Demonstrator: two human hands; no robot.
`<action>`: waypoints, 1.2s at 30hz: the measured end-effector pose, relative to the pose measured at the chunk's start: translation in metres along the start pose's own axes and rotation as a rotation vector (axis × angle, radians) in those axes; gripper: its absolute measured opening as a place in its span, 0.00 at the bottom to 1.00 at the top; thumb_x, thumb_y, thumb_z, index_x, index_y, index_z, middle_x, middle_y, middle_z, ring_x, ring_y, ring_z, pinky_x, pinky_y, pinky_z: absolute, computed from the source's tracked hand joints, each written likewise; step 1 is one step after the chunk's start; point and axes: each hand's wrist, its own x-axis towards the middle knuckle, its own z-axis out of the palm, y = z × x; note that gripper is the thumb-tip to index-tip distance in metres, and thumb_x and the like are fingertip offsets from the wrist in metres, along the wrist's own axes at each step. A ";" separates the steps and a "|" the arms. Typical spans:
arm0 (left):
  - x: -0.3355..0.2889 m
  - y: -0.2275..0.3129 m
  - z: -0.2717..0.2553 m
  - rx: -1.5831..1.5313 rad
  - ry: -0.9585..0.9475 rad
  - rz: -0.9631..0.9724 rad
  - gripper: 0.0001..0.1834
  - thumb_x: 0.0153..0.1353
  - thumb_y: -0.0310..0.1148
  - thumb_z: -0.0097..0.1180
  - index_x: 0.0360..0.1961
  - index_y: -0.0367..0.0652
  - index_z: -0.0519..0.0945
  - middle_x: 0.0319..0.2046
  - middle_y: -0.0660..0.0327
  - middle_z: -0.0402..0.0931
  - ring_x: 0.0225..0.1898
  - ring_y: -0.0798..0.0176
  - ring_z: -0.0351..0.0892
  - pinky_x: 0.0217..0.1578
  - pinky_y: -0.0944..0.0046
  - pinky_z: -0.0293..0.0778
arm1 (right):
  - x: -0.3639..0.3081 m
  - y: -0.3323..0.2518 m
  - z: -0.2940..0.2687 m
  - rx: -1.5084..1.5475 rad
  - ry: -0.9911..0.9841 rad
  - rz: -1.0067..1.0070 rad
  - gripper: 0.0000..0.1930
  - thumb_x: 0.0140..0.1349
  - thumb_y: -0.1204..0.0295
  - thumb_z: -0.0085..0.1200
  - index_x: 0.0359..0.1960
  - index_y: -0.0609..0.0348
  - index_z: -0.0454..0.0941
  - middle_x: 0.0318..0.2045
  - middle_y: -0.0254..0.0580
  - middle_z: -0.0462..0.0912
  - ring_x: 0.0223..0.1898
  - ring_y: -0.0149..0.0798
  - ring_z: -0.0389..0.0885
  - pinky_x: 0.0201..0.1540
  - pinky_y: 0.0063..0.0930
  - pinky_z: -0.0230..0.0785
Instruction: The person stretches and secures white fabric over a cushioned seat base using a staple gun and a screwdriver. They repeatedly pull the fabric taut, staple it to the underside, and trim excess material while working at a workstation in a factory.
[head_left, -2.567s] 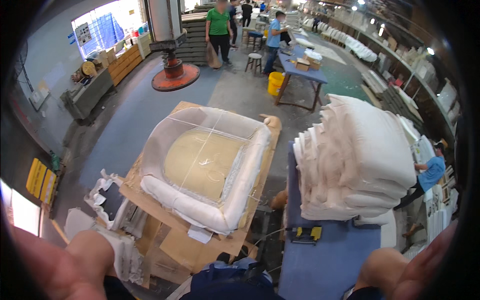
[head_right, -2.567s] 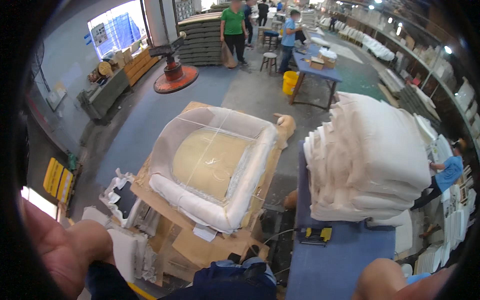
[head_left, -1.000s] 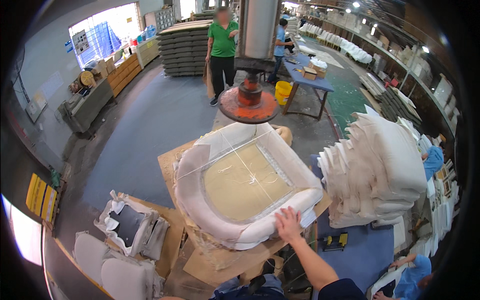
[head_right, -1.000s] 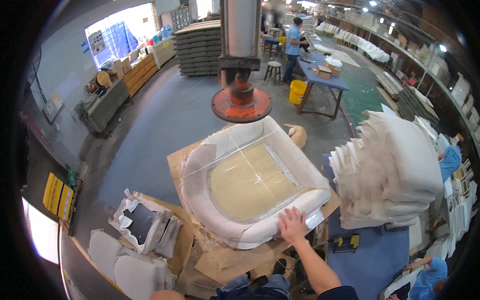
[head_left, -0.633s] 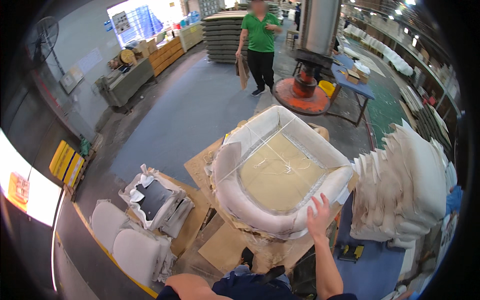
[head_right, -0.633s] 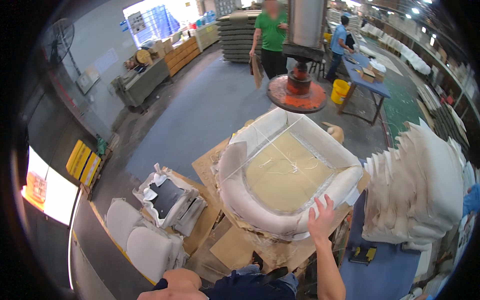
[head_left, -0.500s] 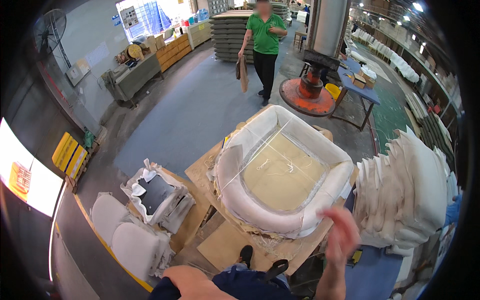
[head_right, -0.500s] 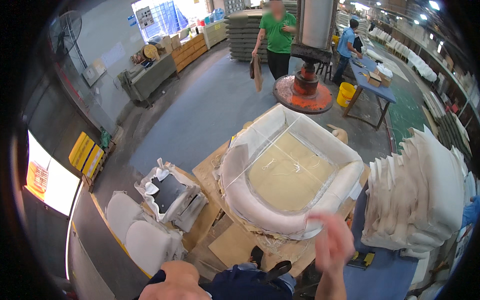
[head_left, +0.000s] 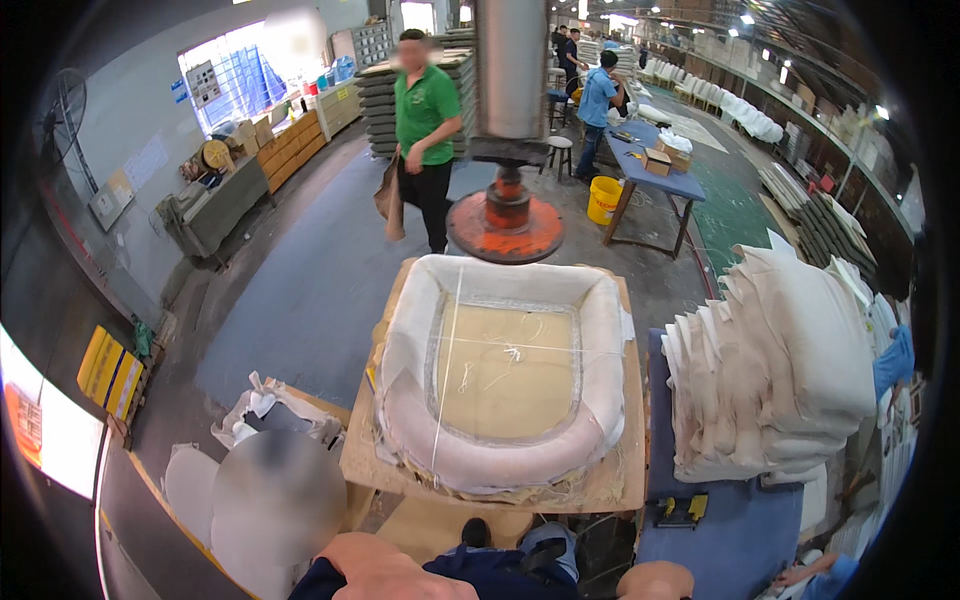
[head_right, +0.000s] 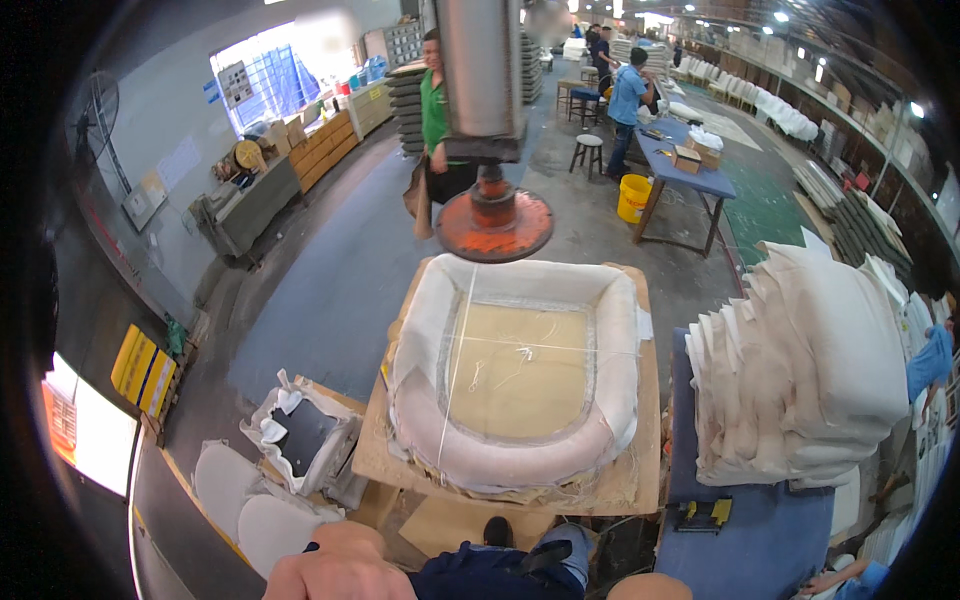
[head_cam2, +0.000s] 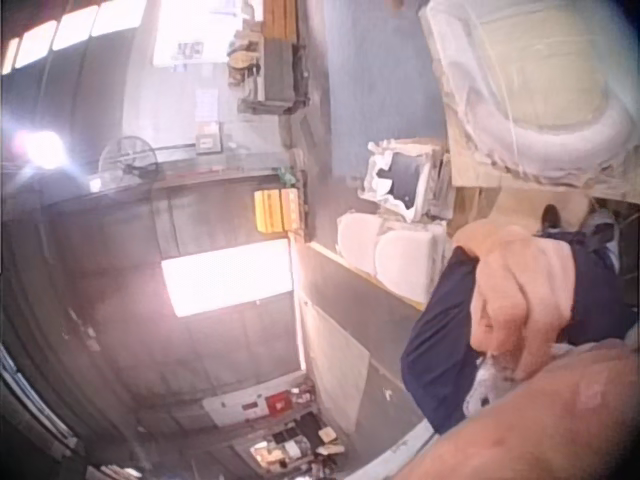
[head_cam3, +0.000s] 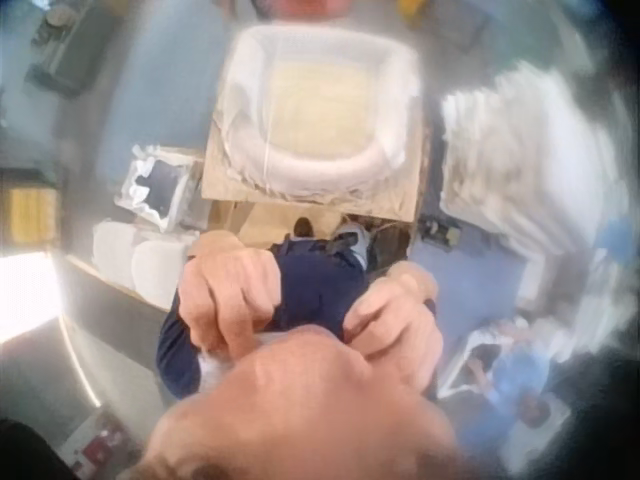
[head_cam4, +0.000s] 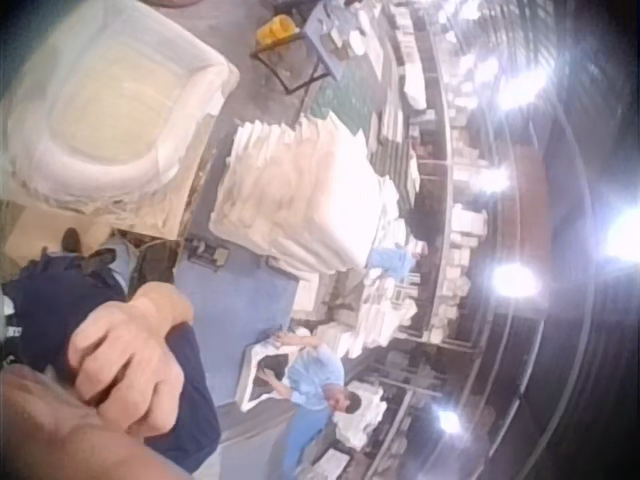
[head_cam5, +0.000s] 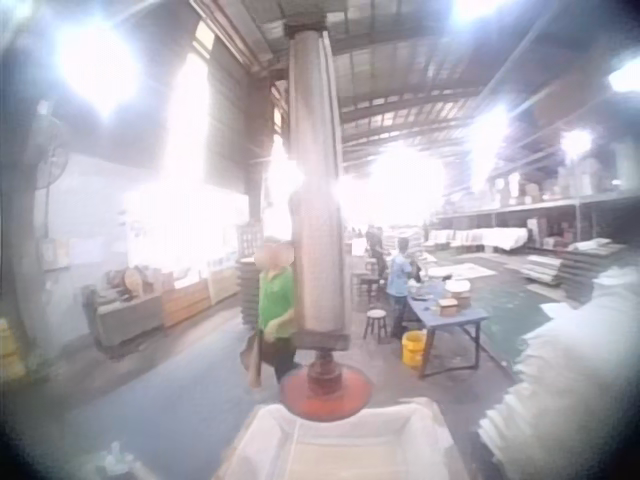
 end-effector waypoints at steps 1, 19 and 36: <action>0.006 -0.009 -0.004 0.013 0.001 0.016 0.14 0.77 0.34 0.53 0.34 0.38 0.82 0.38 0.47 0.85 0.23 0.59 0.77 0.20 0.64 0.70 | -0.003 -0.003 -0.009 0.044 0.007 0.001 0.11 0.73 0.74 0.49 0.31 0.52 0.81 0.37 0.41 0.86 0.29 0.45 0.82 0.33 0.35 0.73; 0.061 -0.064 -0.047 0.716 0.335 -0.144 0.10 0.71 0.28 0.59 0.28 0.43 0.78 0.29 0.59 0.76 0.21 0.62 0.74 0.18 0.68 0.68 | -0.010 -0.002 -0.136 0.244 0.267 0.061 0.05 0.65 0.70 0.65 0.35 0.59 0.86 0.32 0.44 0.86 0.23 0.37 0.80 0.24 0.24 0.65; -0.022 -0.037 -0.054 0.457 0.512 -0.206 0.09 0.70 0.31 0.63 0.41 0.35 0.83 0.34 0.53 0.83 0.33 0.53 0.84 0.33 0.58 0.79 | 0.023 0.047 -0.075 -0.029 0.531 0.155 0.14 0.68 0.75 0.57 0.22 0.43 0.76 0.22 0.20 0.75 0.18 0.26 0.72 0.31 0.18 0.67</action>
